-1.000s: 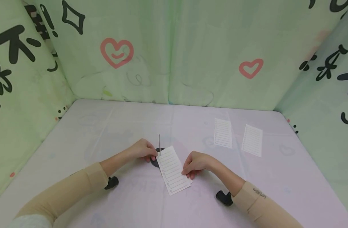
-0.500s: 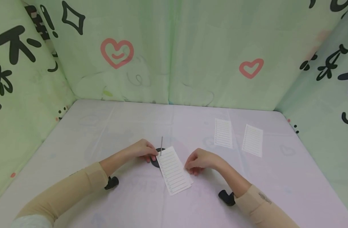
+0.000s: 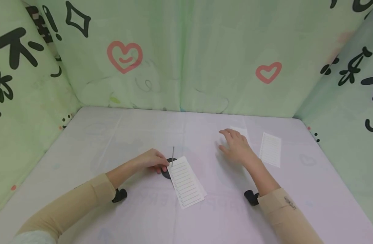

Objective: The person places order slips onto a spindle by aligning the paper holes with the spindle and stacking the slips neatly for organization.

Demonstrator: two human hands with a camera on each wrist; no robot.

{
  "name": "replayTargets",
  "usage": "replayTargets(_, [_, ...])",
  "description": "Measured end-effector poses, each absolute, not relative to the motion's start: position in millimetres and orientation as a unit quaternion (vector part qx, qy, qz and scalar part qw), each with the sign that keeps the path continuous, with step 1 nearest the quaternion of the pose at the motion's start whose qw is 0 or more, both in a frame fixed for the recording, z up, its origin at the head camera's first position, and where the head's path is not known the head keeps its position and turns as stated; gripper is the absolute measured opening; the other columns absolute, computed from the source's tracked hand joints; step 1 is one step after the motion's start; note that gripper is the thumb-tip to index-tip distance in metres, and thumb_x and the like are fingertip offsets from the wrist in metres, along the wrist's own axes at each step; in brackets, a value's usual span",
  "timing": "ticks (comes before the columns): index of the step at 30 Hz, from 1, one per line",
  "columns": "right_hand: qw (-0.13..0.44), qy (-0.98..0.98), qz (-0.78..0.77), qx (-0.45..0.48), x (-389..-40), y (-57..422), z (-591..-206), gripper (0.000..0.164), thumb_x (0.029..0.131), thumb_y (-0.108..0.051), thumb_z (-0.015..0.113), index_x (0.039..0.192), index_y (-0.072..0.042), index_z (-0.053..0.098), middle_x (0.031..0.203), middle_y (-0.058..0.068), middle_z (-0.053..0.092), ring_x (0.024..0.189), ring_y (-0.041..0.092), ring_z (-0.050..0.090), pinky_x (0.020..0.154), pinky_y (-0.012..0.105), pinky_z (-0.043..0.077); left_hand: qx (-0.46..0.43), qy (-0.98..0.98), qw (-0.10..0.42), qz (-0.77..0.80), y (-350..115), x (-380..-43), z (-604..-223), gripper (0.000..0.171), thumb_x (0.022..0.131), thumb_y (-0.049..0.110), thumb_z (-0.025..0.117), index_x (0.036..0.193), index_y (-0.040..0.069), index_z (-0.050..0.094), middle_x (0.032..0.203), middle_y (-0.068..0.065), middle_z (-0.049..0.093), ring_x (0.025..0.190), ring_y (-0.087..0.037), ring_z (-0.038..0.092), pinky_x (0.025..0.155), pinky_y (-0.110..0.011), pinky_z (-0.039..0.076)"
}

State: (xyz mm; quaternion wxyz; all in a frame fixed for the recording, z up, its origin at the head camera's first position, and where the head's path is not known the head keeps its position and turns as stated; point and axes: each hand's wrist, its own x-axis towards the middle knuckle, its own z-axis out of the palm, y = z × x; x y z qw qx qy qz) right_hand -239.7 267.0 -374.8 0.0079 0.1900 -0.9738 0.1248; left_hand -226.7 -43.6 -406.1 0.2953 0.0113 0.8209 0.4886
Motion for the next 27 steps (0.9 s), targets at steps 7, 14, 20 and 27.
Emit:
replayTargets(7, [-0.07,-0.99,0.062,0.108,-282,298,-377,0.063,0.093,-0.034,0.047,0.141,-0.005,0.019,0.145,0.025,0.011,0.132,0.045,0.004,0.098,0.064,0.005,0.014,0.825,0.292,0.483,-44,-228,-408,0.012,0.082,0.01,0.063,0.084,0.0,0.069,0.058,0.0,0.061,0.046,-0.01,0.051,0.048,-0.019,0.04])
replayTargets(14, [-0.146,-0.985,0.065,0.072,-308,321,-373,0.068,0.093,-0.04,0.044,0.142,-0.001,0.016,0.143,0.029,0.009,0.128,0.051,0.006,0.097,0.067,0.003,0.014,0.823,0.295,0.486,-45,-227,-406,0.013,0.082,0.01,0.062,0.085,-0.001,0.069,0.058,0.0,0.061,0.046,-0.01,0.051,0.048,-0.018,0.04])
replayTargets(20, [-0.185,-0.98,0.065,0.048,-318,332,-372,0.071,0.092,-0.042,0.047,0.141,0.003,0.019,0.142,0.031,0.012,0.125,0.053,0.01,0.096,0.068,0.008,0.01,0.826,0.292,0.482,-44,-228,-406,0.012,0.082,0.01,0.063,0.084,0.0,0.069,0.058,0.0,0.061,0.046,-0.011,0.051,0.048,-0.019,0.039])
replayTargets(27, [-0.192,-0.979,0.07,0.023,-322,339,-378,0.065,0.095,-0.036,0.043,0.137,0.008,0.021,0.139,0.033,0.014,0.126,0.052,0.01,0.099,0.065,0.006,0.007,0.826,0.295,0.481,-43,-226,-405,0.012,0.082,0.011,0.063,0.083,0.0,0.069,0.058,-0.001,0.062,0.046,-0.011,0.051,0.048,-0.019,0.04])
